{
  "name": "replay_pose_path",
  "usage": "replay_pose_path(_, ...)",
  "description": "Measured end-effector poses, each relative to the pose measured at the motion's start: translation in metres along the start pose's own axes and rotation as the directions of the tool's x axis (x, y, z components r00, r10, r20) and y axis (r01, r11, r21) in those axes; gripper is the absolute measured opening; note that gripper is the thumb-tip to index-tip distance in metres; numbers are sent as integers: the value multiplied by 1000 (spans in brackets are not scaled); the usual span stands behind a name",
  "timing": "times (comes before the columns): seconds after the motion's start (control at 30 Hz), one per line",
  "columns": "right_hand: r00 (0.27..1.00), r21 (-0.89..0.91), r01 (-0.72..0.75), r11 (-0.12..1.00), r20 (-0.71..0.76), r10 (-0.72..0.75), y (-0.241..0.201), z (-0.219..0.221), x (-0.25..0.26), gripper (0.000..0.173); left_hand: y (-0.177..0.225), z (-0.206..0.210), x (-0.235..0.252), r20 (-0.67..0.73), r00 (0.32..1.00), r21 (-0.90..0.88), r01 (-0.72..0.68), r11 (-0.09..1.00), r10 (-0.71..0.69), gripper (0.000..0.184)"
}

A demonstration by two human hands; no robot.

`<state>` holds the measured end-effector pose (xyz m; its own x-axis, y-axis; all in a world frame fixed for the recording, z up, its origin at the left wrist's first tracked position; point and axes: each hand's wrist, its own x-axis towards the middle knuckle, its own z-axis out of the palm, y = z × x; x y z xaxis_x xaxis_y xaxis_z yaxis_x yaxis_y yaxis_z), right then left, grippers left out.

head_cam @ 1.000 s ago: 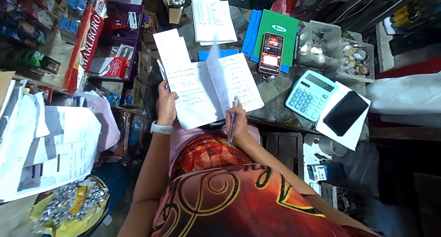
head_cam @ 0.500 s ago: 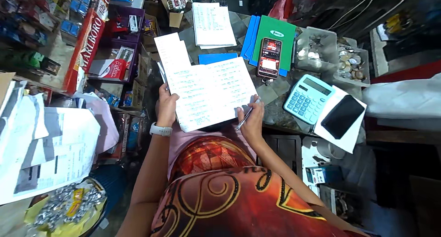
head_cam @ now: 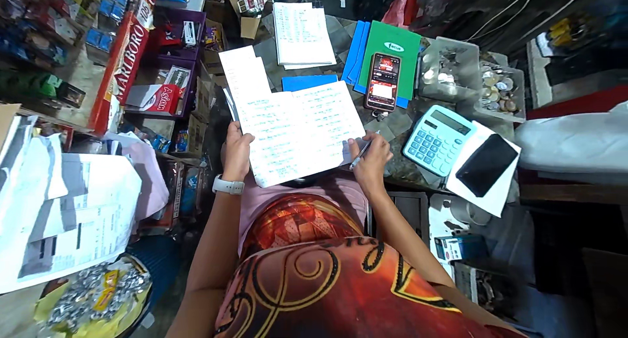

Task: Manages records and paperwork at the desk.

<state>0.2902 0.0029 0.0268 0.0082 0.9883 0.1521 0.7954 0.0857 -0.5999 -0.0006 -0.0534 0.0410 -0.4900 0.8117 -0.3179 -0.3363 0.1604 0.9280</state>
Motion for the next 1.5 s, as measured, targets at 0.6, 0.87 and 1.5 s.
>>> replay_pose_path(0.6,978,309,-112,944,200,51,34,-56,8,36,-3,9,-29,358,907,640,-412,648,223,46)
replay_pose_path(0.87,983,168,-60,984,179,29,53,-89,10,32,-21,19,-22,426,876,798,-481,362,226,38)
replay_pose_path(1.5,999,-263,-44,964,4,46,27,-92,1,50,-27,23,-17,417,889,871,-451,195,191,37)
